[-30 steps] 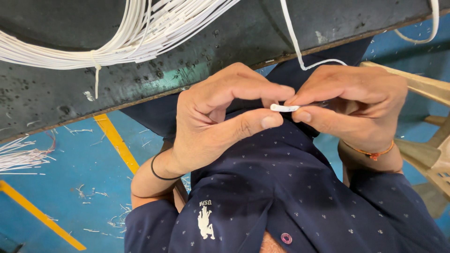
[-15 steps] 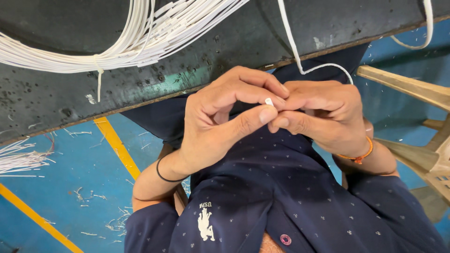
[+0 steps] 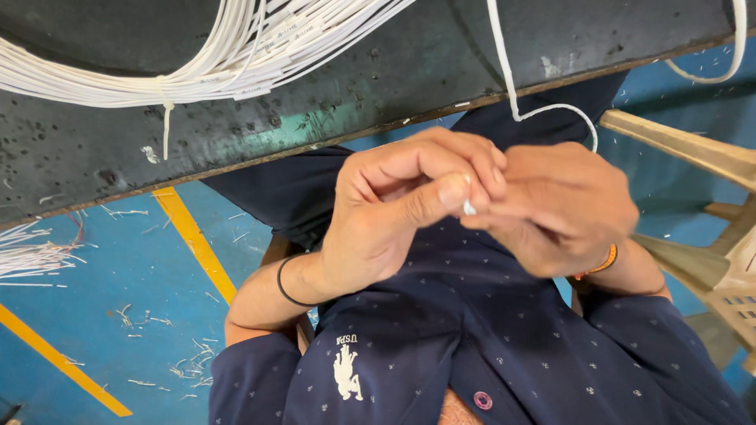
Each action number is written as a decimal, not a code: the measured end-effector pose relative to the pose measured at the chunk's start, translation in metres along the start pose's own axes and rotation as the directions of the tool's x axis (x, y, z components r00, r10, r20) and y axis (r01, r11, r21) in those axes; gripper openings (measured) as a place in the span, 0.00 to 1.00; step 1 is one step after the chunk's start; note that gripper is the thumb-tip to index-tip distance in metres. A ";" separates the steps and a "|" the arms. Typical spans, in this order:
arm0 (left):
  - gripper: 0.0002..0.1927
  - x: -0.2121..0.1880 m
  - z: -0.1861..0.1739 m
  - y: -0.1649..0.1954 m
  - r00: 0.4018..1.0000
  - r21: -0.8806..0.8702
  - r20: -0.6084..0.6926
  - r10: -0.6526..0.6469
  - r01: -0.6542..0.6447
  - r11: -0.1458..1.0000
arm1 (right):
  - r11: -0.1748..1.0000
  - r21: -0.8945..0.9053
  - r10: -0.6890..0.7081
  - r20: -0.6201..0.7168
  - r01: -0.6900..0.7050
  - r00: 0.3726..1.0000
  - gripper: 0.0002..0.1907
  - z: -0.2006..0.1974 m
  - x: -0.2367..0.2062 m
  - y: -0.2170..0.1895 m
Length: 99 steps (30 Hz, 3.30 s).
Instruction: The person sits at a workbench with a large bundle of white insulated wires across their lap. They pull the plastic insulation off the ends of individual wires by hand to expose the copper conductor, set stripped wires aside, and gather and arrange the bundle on the table.
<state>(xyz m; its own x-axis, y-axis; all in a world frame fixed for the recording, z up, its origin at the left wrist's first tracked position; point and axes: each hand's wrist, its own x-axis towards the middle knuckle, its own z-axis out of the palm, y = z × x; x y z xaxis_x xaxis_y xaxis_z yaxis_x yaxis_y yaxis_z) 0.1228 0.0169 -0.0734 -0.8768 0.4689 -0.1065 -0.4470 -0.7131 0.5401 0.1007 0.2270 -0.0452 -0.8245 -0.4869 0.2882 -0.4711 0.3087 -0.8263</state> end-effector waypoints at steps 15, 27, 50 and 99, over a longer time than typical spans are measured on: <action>0.04 -0.009 0.007 0.071 0.996 0.630 0.085 -0.022 -0.037 0.776 | 0.836 0.508 -0.279 0.070 0.206 0.958 0.08 -0.013 0.000 0.020; 0.19 -0.002 -0.007 0.036 0.995 0.994 0.085 0.053 -0.089 0.065 | 0.879 0.233 0.441 -0.065 -0.416 0.895 0.10 -0.015 -0.019 0.003; 0.06 0.006 -0.014 0.031 0.988 0.164 -0.109 -0.111 0.128 0.978 | 0.872 0.320 0.386 0.015 -0.370 0.922 0.12 -0.012 -0.004 -0.002; 0.10 0.006 0.001 0.044 0.994 0.385 0.037 -0.102 0.080 0.919 | 0.838 0.454 0.394 -0.119 -0.303 0.911 0.08 -0.008 -0.021 0.015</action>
<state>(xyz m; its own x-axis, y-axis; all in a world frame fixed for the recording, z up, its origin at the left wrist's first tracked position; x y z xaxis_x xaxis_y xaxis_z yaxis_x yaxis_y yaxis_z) 0.0980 -0.0116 -0.0494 -0.8192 0.5586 -0.1301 -0.4129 -0.4170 0.8097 0.1087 0.2481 -0.0598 -0.9743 -0.2252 -0.0056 -0.0024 0.0352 -0.9994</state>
